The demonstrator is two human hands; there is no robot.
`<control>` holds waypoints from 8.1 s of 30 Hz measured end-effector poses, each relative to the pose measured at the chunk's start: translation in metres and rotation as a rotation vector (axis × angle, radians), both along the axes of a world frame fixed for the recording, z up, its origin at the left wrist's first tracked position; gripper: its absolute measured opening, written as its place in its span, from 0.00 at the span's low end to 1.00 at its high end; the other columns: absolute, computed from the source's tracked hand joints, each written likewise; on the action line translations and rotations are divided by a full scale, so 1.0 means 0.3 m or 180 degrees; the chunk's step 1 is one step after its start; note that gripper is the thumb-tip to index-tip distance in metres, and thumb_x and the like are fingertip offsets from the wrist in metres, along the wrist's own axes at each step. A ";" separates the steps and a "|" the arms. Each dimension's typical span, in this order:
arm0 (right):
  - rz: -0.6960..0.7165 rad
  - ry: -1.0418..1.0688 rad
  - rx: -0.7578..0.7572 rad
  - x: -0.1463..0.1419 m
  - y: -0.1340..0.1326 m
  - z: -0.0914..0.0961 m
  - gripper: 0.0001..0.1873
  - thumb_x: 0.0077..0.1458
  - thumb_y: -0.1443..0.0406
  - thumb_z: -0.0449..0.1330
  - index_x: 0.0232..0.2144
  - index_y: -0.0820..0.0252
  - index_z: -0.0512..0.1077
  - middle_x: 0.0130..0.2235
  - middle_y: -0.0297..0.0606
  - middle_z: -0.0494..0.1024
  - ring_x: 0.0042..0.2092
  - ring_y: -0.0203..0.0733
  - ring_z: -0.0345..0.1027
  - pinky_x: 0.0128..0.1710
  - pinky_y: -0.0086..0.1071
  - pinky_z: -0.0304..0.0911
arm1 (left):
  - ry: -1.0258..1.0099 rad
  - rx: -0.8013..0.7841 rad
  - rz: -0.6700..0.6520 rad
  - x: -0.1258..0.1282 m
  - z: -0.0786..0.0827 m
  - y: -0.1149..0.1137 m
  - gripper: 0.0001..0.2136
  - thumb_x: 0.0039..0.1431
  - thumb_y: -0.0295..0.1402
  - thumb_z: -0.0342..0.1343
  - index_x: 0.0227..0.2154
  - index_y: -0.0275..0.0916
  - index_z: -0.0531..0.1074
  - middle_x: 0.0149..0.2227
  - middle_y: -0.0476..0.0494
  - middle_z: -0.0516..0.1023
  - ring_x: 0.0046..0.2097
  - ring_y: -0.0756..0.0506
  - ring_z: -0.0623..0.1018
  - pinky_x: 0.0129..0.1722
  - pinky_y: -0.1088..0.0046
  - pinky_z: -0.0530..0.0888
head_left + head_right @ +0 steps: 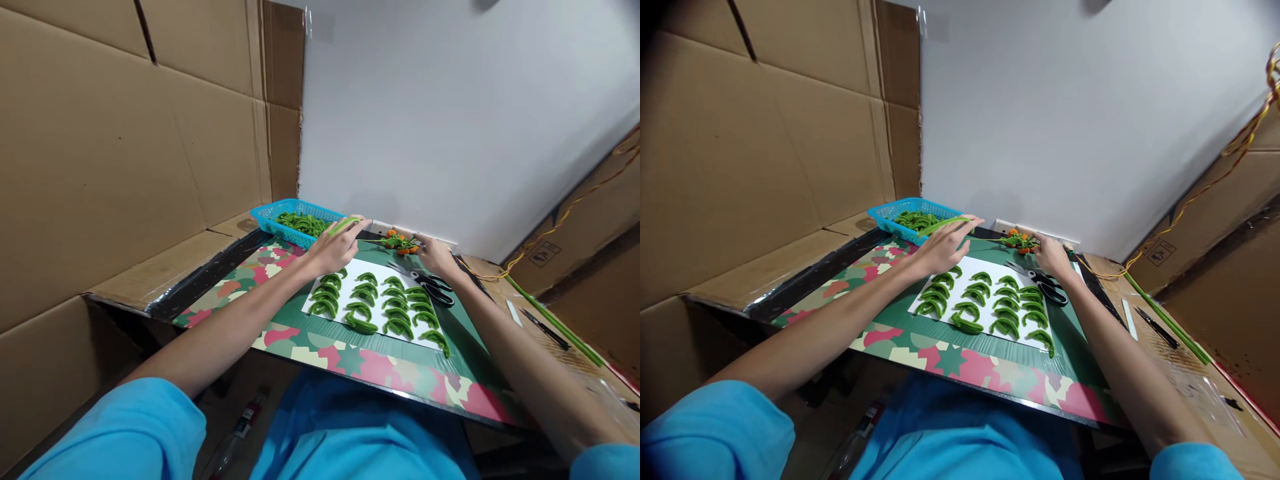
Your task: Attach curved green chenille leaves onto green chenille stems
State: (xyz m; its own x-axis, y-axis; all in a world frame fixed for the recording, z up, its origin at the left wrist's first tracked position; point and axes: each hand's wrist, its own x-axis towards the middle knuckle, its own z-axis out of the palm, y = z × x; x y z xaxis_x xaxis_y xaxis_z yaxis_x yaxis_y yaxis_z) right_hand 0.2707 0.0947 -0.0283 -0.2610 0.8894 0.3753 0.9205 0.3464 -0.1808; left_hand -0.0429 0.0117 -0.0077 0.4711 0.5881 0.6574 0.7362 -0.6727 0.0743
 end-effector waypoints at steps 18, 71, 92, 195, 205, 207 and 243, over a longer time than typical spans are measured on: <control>0.0356 0.0269 0.2093 0.092 -0.244 -0.040 0.14 0.69 0.62 0.56 0.37 0.55 0.81 0.37 0.41 0.87 0.39 0.50 0.80 0.44 0.41 0.67 | -0.2840 -0.0828 -0.0155 -0.030 0.099 0.016 0.03 0.61 0.28 0.48 0.33 0.41 0.66 0.25 0.51 0.74 0.23 0.50 0.72 0.25 0.75 0.67; 0.1992 -0.0130 0.2337 -0.086 -0.368 -0.011 0.09 0.72 0.67 0.55 0.41 0.59 0.76 0.28 0.34 0.76 0.31 0.40 0.66 0.37 0.36 0.62 | 0.0083 -0.0826 -0.0897 0.107 0.000 -0.125 0.18 0.76 0.40 0.45 0.48 0.38 0.77 0.42 0.42 0.84 0.37 0.47 0.80 0.36 0.73 0.69; 0.1383 0.1141 0.2063 -0.102 -0.381 -0.025 0.10 0.68 0.59 0.62 0.41 0.58 0.80 0.36 0.41 0.85 0.37 0.46 0.78 0.37 0.38 0.70 | -0.1857 -0.2736 -0.1535 0.159 0.008 -0.152 0.15 0.65 0.43 0.62 0.35 0.34 0.79 0.28 0.48 0.76 0.24 0.53 0.70 0.23 0.77 0.67; 0.2372 0.0754 0.1890 -0.110 -0.380 -0.034 0.09 0.71 0.67 0.57 0.40 0.59 0.77 0.33 0.40 0.81 0.37 0.42 0.73 0.35 0.34 0.70 | -0.2855 -0.4028 -0.1052 0.163 0.008 -0.123 0.19 0.54 0.45 0.73 0.37 0.35 0.77 0.35 0.45 0.82 0.27 0.54 0.75 0.21 0.80 0.66; 0.2114 0.0101 0.2109 -0.100 -0.364 -0.009 0.15 0.75 0.70 0.49 0.39 0.63 0.74 0.31 0.40 0.77 0.35 0.41 0.67 0.34 0.33 0.66 | -0.2734 -0.4089 -0.0814 0.155 0.019 -0.106 0.18 0.54 0.43 0.73 0.35 0.33 0.79 0.36 0.41 0.83 0.27 0.53 0.76 0.22 0.80 0.68; 0.2072 0.0049 0.2122 -0.103 -0.366 -0.010 0.16 0.75 0.71 0.48 0.39 0.63 0.74 0.31 0.40 0.76 0.35 0.41 0.67 0.34 0.33 0.66 | -0.2713 -0.4097 -0.0809 0.156 0.019 -0.105 0.17 0.54 0.43 0.73 0.35 0.33 0.79 0.36 0.42 0.83 0.27 0.54 0.76 0.21 0.80 0.68; 0.2193 0.1941 0.1075 -0.163 -0.433 -0.023 0.11 0.69 0.58 0.62 0.34 0.56 0.75 0.30 0.35 0.79 0.30 0.39 0.73 0.32 0.34 0.69 | -0.2560 -0.3667 -0.1327 0.152 -0.005 -0.137 0.22 0.62 0.55 0.61 0.45 0.41 0.71 0.30 0.49 0.78 0.21 0.50 0.78 0.14 0.79 0.64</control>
State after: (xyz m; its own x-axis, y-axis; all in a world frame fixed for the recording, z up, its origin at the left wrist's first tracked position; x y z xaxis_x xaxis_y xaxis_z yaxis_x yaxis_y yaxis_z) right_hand 0.2219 -0.0354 -0.0351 -0.3596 0.4361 0.8250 0.2789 0.8939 -0.3509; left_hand 0.0027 -0.0295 -0.0091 0.4761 0.8747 0.0906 0.0087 -0.1077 0.9941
